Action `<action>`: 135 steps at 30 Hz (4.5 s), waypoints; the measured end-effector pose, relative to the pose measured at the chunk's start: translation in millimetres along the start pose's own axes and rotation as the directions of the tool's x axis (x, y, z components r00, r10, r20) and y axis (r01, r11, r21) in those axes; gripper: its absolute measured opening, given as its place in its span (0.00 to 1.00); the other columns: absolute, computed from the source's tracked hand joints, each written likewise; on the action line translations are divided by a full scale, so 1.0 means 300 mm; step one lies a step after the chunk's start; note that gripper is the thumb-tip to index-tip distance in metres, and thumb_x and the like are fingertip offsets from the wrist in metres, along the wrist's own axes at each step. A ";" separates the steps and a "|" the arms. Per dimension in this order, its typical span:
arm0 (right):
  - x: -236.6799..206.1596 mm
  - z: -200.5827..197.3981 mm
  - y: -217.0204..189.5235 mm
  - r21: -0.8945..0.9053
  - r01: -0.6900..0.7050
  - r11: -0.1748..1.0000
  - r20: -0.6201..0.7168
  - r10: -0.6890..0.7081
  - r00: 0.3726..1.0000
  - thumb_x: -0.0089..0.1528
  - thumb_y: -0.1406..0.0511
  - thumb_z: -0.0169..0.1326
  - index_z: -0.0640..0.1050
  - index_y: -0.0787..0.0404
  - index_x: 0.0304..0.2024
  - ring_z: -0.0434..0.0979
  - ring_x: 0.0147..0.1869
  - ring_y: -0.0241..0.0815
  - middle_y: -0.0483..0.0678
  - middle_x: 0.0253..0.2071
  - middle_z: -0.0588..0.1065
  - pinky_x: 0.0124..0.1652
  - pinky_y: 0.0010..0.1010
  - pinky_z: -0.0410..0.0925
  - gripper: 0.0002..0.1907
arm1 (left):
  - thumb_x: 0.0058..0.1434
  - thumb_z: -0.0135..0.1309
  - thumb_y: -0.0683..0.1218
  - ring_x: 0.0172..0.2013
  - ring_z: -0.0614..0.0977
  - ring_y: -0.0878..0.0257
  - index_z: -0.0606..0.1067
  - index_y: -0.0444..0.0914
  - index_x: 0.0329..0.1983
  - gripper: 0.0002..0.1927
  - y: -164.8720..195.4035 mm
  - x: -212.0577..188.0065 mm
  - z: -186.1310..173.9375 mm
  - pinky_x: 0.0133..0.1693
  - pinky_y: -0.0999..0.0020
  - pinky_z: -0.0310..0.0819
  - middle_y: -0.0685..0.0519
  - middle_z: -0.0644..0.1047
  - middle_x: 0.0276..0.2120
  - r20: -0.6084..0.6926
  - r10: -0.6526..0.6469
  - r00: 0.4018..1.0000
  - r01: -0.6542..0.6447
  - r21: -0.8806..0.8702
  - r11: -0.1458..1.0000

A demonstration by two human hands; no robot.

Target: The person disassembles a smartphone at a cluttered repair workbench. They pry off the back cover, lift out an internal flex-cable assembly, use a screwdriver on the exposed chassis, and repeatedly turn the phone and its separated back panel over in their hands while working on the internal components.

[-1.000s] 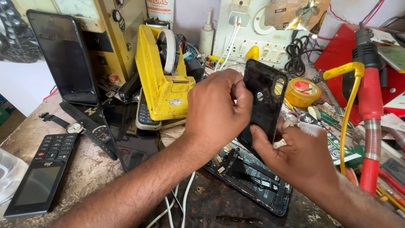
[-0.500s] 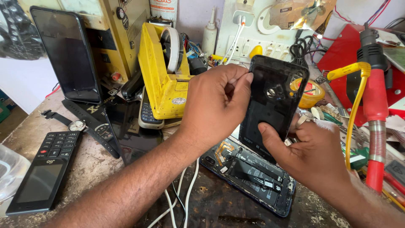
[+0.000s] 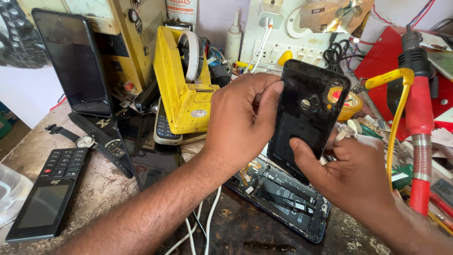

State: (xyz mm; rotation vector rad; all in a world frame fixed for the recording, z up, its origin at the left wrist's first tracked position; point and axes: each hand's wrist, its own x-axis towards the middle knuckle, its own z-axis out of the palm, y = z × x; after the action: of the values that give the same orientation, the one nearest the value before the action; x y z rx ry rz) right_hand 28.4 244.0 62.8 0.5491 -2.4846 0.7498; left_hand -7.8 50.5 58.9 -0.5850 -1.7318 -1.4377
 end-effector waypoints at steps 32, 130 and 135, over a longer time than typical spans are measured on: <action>-0.020 0.043 -0.014 -0.106 0.285 0.953 -0.138 -0.298 0.945 0.57 0.64 0.66 0.79 0.63 0.27 0.69 0.16 0.32 0.48 0.15 0.72 0.21 0.30 0.62 0.11 | 0.60 0.55 0.39 0.30 0.80 0.46 0.71 0.35 0.34 0.04 0.000 -0.017 -0.003 0.32 0.52 0.72 0.46 0.76 0.27 0.033 0.115 0.993 -0.119 0.270 0.955; -0.045 -0.025 -0.001 0.438 0.019 0.899 -0.044 0.000 0.999 0.59 0.68 0.62 0.82 0.61 0.45 0.74 0.32 0.23 0.41 0.33 0.81 0.28 0.19 0.67 0.12 | 0.58 0.56 0.42 0.21 0.78 0.61 0.71 0.36 0.28 0.07 0.018 0.077 -0.151 0.25 0.63 0.71 0.52 0.74 0.20 0.048 0.067 0.997 -0.079 0.321 0.944; 0.014 -0.011 0.062 0.532 -0.094 0.841 0.034 0.090 0.995 0.62 0.71 0.61 0.82 0.65 0.46 0.76 0.35 0.25 0.43 0.36 0.82 0.31 0.19 0.69 0.10 | 0.66 0.53 0.40 0.22 0.70 0.70 0.69 0.34 0.25 0.13 -0.049 0.062 -0.150 0.24 0.66 0.66 0.55 0.73 0.20 0.207 -0.132 0.969 0.118 0.080 0.990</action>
State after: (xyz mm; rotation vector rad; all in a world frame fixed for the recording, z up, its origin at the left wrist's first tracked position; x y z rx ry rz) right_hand 16.8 259.3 60.0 0.6213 -2.3044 1.5033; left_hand -17.2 1.1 67.0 -0.6215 -2.0082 -1.4393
